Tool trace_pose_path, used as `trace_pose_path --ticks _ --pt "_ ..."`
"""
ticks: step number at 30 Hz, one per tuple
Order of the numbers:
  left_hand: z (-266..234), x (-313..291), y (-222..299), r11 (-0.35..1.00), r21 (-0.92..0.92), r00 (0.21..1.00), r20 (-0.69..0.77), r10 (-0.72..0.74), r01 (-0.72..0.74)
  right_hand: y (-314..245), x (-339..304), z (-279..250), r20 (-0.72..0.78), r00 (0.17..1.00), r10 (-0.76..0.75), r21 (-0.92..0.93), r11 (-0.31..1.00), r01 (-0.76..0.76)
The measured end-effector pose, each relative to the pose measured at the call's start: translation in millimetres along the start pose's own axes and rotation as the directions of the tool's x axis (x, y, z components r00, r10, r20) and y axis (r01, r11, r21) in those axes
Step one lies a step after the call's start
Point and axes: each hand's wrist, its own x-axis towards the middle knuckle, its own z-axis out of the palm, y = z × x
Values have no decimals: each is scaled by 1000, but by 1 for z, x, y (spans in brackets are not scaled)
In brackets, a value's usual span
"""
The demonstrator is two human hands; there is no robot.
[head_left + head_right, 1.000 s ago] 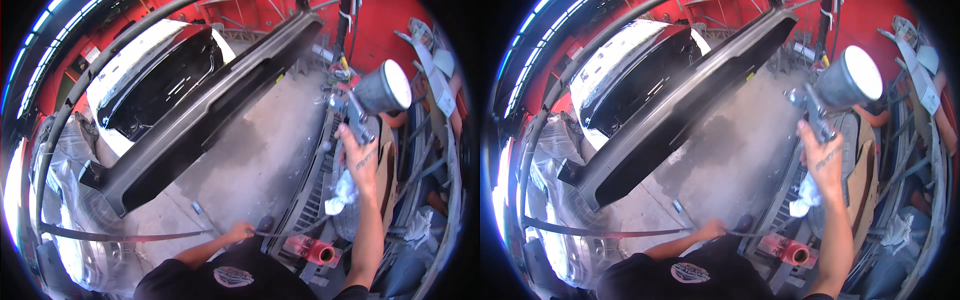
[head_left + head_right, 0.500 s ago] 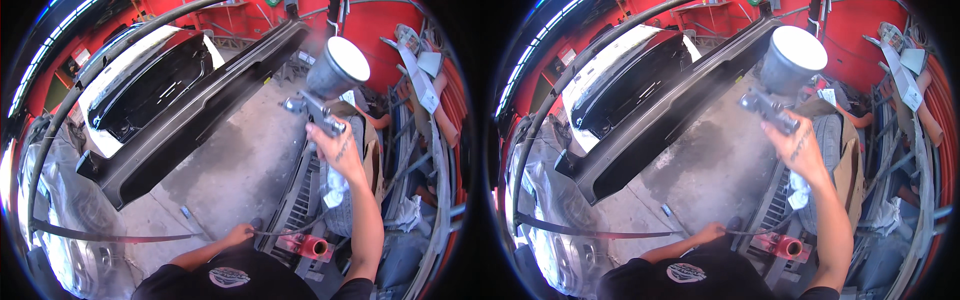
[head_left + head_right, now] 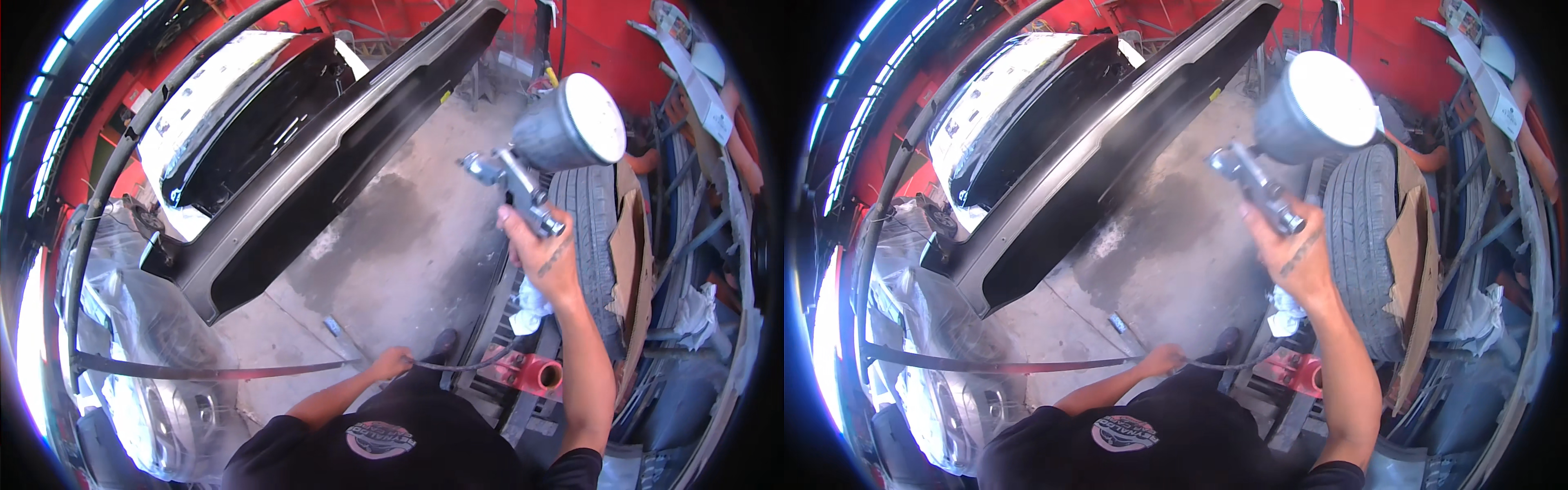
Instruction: The person mixes black paint in a small container and pours it into a spray gun. They then apply masking tape to a black car bumper and spray paint the surface with the spray gun.
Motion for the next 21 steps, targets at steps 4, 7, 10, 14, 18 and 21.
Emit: trace_pose_path --ticks 4,7,10,14,18,21 --pt "-7 22 -25 999 -31 962 272 0 9 -7 -22 12 200 980 3 42 999 -11" --pt "-51 103 -14 851 -444 953 31 -300 282 -6 -30 11 151 988 -39 -10 999 41" --pt "-155 174 79 472 -861 913 -333 -236 -192 -14 -34 14 62 996 -63 -97 993 69" --pt "-251 239 123 77 -782 768 -622 -155 -618 -16 -41 17 43 999 -26 -95 995 30" --pt "-279 274 138 -45 -741 742 -668 -56 -670 -10 -45 25 4 989 -146 -105 984 146" --pt "-270 277 158 -78 -730 734 -678 -50 -679 -14 -52 19 3 996 -85 -101 991 85"
